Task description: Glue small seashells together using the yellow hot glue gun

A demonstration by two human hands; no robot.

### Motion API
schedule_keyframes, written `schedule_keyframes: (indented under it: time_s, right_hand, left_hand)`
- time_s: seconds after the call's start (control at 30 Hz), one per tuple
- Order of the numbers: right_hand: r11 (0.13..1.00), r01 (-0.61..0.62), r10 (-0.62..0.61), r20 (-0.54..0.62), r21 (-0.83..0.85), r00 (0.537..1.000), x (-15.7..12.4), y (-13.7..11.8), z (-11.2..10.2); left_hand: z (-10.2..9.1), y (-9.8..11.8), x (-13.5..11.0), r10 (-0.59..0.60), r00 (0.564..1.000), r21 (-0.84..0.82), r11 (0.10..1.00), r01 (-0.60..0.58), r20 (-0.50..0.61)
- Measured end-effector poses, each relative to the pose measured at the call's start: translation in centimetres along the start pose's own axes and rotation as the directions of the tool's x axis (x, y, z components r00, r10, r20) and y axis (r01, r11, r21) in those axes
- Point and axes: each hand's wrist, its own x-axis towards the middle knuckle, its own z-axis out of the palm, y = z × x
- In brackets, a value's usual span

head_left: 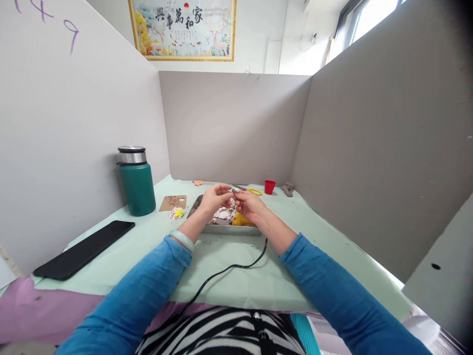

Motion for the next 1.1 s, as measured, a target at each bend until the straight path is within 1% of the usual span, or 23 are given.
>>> schedule_keyframes:
  time_s: [0.13, 0.2, 0.37, 0.53, 0.7, 0.93, 1.1]
  right_hand:
    - [0.999, -0.046, 0.046, 0.016, 0.020, 0.999, -0.41, -0.29, 0.22]
    - [0.999, -0.044, 0.044, 0.019, 0.008, 0.999, -0.50, -0.28, 0.36]
    - [0.998, 0.024, -0.024, 0.004, -0.055, 1.000, -0.25, 0.12, 0.34]
    - [0.984, 0.075, -0.077, -0.008, -0.160, 0.997, 0.04, 0.33, -0.07]
    - [0.975, 0.086, -0.092, -0.018, -0.205, 0.996, -0.01, 0.31, -0.14]
    - [0.961, 0.103, -0.114, -0.026, -0.255, 0.993, -0.31, 0.19, 0.15]
    - [0.944, 0.147, -0.166, -0.041, -0.296, 0.985, -0.19, 0.28, 0.03]
  left_hand:
    - [0.11, -0.08, 0.04, -0.024, 0.999, 0.015, 1.000, 0.024, -0.021]
    - [0.11, -0.07, 0.04, -0.021, 0.999, 0.034, 0.999, 0.022, -0.034]
    - [-0.07, -0.09, 0.05, 0.009, 0.998, 0.035, 0.999, -0.007, -0.061]
    - [-0.34, -0.01, 0.00, -0.049, 0.994, -0.036, 0.998, 0.046, -0.093]
    - [-0.49, -0.04, 0.10, -0.082, 0.992, -0.078, 0.994, 0.074, -0.100]
    - [-0.55, -0.13, 0.16, -0.080, 0.992, -0.079, 0.994, 0.072, -0.098]
    - [-0.39, 0.05, -0.02, -0.069, 0.993, -0.034, 0.997, 0.066, -0.096]
